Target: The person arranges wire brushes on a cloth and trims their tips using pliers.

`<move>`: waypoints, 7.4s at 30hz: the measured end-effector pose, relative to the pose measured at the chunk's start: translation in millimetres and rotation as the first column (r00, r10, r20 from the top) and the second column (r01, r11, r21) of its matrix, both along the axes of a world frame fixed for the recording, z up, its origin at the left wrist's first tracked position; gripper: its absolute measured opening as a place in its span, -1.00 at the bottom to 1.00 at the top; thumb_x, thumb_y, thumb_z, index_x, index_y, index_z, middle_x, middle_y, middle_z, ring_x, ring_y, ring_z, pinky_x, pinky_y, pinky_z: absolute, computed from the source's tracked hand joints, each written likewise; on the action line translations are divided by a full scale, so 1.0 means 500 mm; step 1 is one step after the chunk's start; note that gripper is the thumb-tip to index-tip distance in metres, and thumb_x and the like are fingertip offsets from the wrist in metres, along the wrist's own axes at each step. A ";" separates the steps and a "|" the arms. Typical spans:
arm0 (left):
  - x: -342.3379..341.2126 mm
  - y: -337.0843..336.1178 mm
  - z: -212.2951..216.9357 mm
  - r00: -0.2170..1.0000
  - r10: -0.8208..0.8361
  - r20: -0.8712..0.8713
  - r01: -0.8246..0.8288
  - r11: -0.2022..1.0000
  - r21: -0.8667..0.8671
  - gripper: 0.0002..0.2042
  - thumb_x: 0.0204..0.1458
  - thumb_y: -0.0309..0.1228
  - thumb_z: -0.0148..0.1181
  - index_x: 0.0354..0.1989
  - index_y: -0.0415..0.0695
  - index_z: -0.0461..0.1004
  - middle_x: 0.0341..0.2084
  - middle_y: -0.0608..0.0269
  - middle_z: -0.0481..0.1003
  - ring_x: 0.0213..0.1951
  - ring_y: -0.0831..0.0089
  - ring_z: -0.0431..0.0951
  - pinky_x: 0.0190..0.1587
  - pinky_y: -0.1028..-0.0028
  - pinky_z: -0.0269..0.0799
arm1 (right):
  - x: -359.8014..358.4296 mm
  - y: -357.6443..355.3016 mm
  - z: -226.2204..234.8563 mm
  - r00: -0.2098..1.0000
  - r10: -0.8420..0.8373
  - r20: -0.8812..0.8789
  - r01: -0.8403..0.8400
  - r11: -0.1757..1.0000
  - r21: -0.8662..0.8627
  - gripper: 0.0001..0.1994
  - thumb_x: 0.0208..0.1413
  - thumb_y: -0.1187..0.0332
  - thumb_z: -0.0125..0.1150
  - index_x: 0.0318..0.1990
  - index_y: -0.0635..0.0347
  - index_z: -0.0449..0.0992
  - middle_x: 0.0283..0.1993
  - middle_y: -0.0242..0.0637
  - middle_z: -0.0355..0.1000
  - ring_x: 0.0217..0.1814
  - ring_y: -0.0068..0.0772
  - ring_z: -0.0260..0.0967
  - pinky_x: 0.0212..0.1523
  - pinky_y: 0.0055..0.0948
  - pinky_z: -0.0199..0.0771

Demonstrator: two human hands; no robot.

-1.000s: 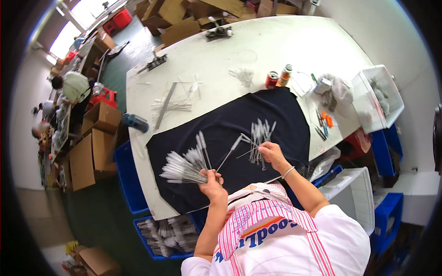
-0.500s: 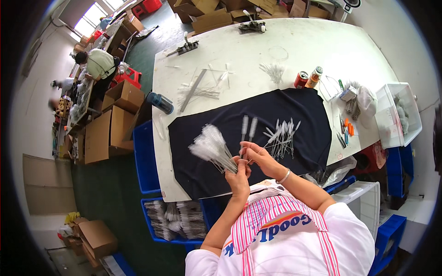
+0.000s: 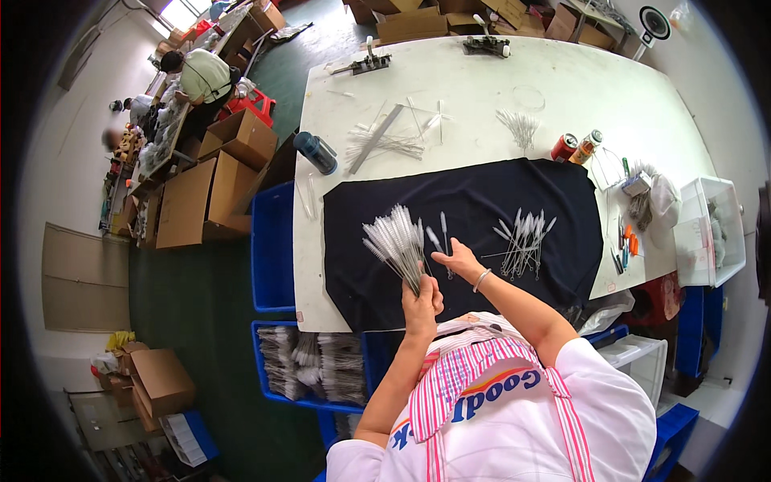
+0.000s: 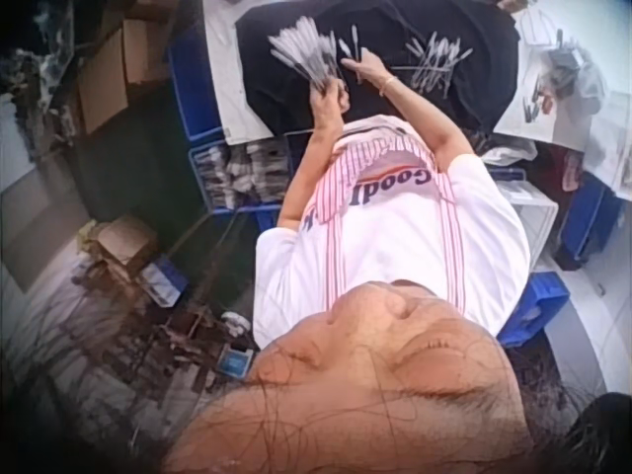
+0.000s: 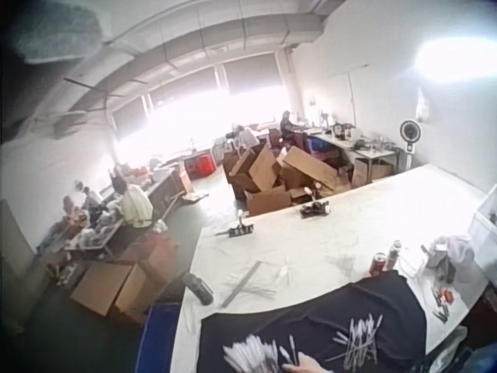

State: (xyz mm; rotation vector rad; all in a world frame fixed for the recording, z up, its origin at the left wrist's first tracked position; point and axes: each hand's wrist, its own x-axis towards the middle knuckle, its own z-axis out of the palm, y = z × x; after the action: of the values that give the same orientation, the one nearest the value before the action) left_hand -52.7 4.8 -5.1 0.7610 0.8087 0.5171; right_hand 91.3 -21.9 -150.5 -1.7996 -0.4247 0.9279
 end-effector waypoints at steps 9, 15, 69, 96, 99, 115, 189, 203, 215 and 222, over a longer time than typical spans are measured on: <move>0.003 0.039 0.006 0.978 -0.197 0.064 0.193 0.979 0.065 -0.81 0.13 -0.26 -0.06 -0.38 -0.11 0.30 -0.55 0.34 0.34 -0.68 0.65 0.27 -0.75 0.66 0.05 | -0.053 0.002 0.300 0.940 0.204 -0.274 -0.063 0.892 0.448 -0.82 0.05 0.35 0.13 -0.26 0.28 0.43 -0.47 -0.48 0.37 -0.40 -0.75 0.27 -0.36 -0.70 0.31; 0.033 0.030 0.026 0.992 -0.104 0.073 0.096 0.989 0.108 -0.81 0.12 -0.26 -0.03 -0.27 -0.14 0.27 -0.53 0.31 0.36 -0.65 0.64 0.33 -0.73 0.68 0.14 | -0.049 -0.005 0.297 0.980 -0.007 -0.200 0.118 0.830 0.546 -0.80 0.13 0.34 0.02 -0.30 0.30 0.47 -0.46 -0.45 0.40 -0.44 -0.75 0.26 -0.45 -0.71 0.28; 0.076 -0.025 -0.009 0.982 -0.189 0.021 0.188 0.980 0.071 -0.78 0.15 -0.20 -0.12 -0.35 -0.10 0.21 -0.62 0.23 0.42 -0.76 0.64 0.27 -0.80 0.68 0.07 | -0.002 -0.088 0.288 0.926 0.031 -0.376 0.166 0.863 0.478 -0.77 0.05 0.34 0.10 -0.21 0.33 0.40 -0.35 -0.33 0.41 -0.36 -0.67 0.31 -0.30 -0.65 0.32; 0.082 -0.025 -0.008 0.985 -0.149 0.086 0.160 0.976 -0.149 -0.83 0.13 -0.24 -0.10 -0.35 -0.07 0.21 -0.53 0.14 0.46 -0.70 0.55 0.36 -0.80 0.66 0.09 | -0.006 -0.086 0.283 0.882 -0.139 -0.451 0.331 0.864 0.380 -0.80 -0.01 0.29 0.20 -0.36 0.26 0.45 -0.54 -0.49 0.34 -0.61 -0.79 0.21 -0.68 -0.77 0.19; 0.080 -0.024 -0.010 0.987 -0.136 0.090 0.150 0.974 -0.169 -0.85 0.12 -0.27 -0.08 -0.35 -0.07 0.21 -0.55 0.16 0.44 -0.68 0.56 0.37 -0.79 0.66 0.11 | -0.015 -0.078 0.306 0.862 -0.149 -0.484 0.364 0.846 0.388 -0.80 0.00 0.27 0.19 -0.37 0.24 0.45 -0.54 -0.50 0.34 -0.60 -0.79 0.22 -0.67 -0.76 0.18; 0.039 0.025 -0.030 0.999 -0.031 -0.041 0.035 0.995 0.091 -0.81 0.13 -0.24 -0.06 -0.24 -0.10 0.29 -0.62 0.36 0.34 -0.69 0.66 0.31 -0.69 0.67 0.19 | -0.001 -0.060 0.092 0.712 -0.531 -0.460 0.597 0.802 -0.001 -0.73 0.15 0.15 -0.08 -0.45 0.13 0.28 -0.70 -0.48 0.13 -0.80 -0.64 0.06 -0.79 -0.56 0.21; 0.048 0.023 0.024 0.923 -0.342 0.177 0.356 0.933 -0.052 -0.75 0.02 -0.45 0.10 -0.11 -0.18 0.32 -0.56 0.26 0.43 -0.63 0.61 0.33 -0.68 0.66 0.11 | -0.002 -0.059 0.334 0.938 0.119 -0.324 0.050 0.883 0.468 -0.74 0.07 0.32 0.07 -0.26 0.41 0.48 -0.44 -0.29 0.46 -0.35 -0.60 0.39 -0.25 -0.64 0.35; 0.036 0.034 0.008 0.977 -0.182 0.107 0.174 0.982 0.078 -0.79 0.06 -0.39 0.06 -0.17 -0.19 0.30 -0.52 0.21 0.47 -0.66 0.66 0.33 -0.72 0.70 0.11 | -0.025 -0.028 0.335 0.874 0.148 -0.463 0.108 0.870 0.482 -0.77 0.06 0.33 0.10 -0.28 0.37 0.46 -0.41 -0.25 0.46 -0.33 -0.49 0.42 -0.28 -0.56 0.41; 0.028 0.059 0.003 0.988 -0.062 -0.142 0.098 0.959 0.268 -0.80 0.15 -0.28 -0.08 -0.30 -0.18 0.31 -0.70 0.39 0.34 -0.73 0.68 0.29 -0.77 0.68 0.12 | 0.004 -0.012 0.137 0.787 -0.410 -0.462 0.507 0.856 0.103 -0.74 0.11 0.17 -0.04 -0.43 0.20 0.30 -0.70 -0.46 0.15 -0.81 -0.60 0.07 -0.83 -0.54 0.20; 0.011 0.067 0.001 0.989 -0.040 -0.145 0.084 0.944 0.318 -0.66 0.10 -0.05 -0.08 -0.36 -0.13 0.27 -0.80 0.54 0.08 -0.80 0.81 -0.02 -0.78 0.72 -0.14 | -0.019 -0.001 0.116 0.962 0.059 0.267 -0.033 0.994 -0.102 -0.58 -0.04 0.09 0.14 -0.24 0.34 0.42 -0.36 -0.24 0.41 -0.26 -0.47 0.36 -0.14 -0.43 0.34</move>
State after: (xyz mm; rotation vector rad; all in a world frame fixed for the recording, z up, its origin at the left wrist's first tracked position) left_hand -47.0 38.2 -4.6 1.1325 0.8333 0.5526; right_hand 81.6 -22.5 -92.6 -2.0219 -0.6045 0.7460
